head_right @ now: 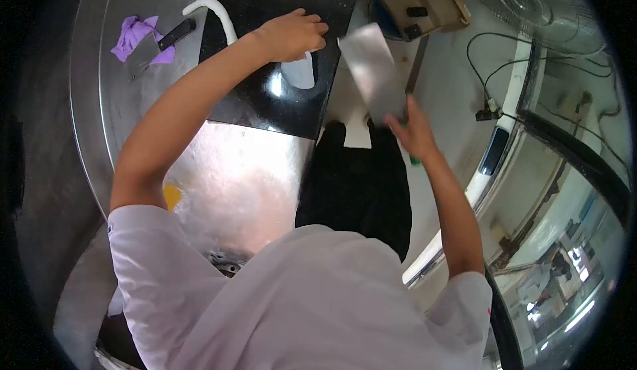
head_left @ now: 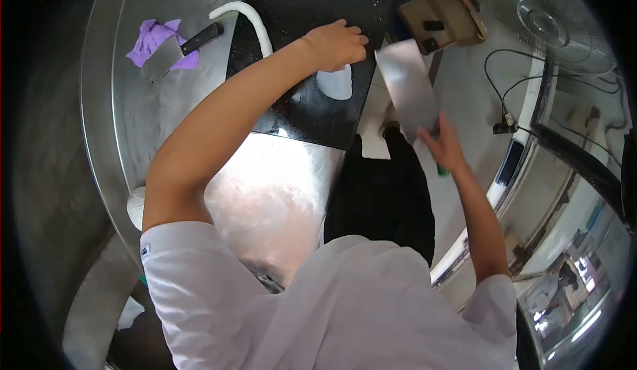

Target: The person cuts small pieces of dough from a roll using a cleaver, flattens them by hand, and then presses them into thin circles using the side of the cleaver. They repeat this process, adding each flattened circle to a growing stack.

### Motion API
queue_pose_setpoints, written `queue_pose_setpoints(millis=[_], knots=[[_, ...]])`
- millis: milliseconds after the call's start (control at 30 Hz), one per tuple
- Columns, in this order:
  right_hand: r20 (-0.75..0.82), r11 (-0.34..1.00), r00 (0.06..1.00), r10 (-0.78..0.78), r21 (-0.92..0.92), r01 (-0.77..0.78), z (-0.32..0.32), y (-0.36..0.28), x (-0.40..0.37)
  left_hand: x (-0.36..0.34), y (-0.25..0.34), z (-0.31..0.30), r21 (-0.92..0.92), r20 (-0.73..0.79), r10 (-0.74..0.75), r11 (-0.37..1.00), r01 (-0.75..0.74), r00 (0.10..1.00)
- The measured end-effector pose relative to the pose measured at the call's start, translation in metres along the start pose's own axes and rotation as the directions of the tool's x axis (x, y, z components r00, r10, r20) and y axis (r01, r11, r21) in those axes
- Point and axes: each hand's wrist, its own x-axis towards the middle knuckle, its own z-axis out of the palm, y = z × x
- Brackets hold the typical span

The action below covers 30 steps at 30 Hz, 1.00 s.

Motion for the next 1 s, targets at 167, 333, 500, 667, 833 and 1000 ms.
queue_pose_setpoints(millis=[167, 333, 500, 667, 833, 1000], knots=[[0.108, 0.989, 0.989, -0.105, -0.097, 0.115, 0.023, -0.059, 0.125, 0.000, 0.007, -0.008, -0.080, 0.086, -0.037, 0.996, 0.044, 0.996], [0.197, 0.959, 0.945, -0.261, -0.060, 0.278, 0.085, -0.039, 0.063, -0.037, 0.034, -0.042, -0.184, 0.100, -0.150, 0.969, 0.167, 0.984], [0.287, 0.998, 0.958, -0.016, -0.050, 0.032, 0.073, -0.037, -0.039, -0.108, 0.071, -0.028, -0.563, -0.072, -0.502, 0.734, 0.380, 0.862], [0.131, 1.000, 0.991, -0.005, -0.001, 0.005, 0.074, -0.025, -0.054, -0.167, 0.150, 0.073, -0.937, -0.260, -0.960, 0.278, 0.214, 0.106], [0.135, 0.998, 0.989, -0.052, -0.030, 0.057, 0.079, -0.008, -0.017, -0.221, 0.267, 0.143, -0.979, 0.199, -0.936, -0.206, -0.008, -0.289], [0.187, 0.975, 0.966, -0.180, 0.163, 0.150, 0.093, -0.055, 0.005, -0.342, 0.362, 0.164, -0.968, 0.249, -0.820, -0.217, -0.123, -0.515]])
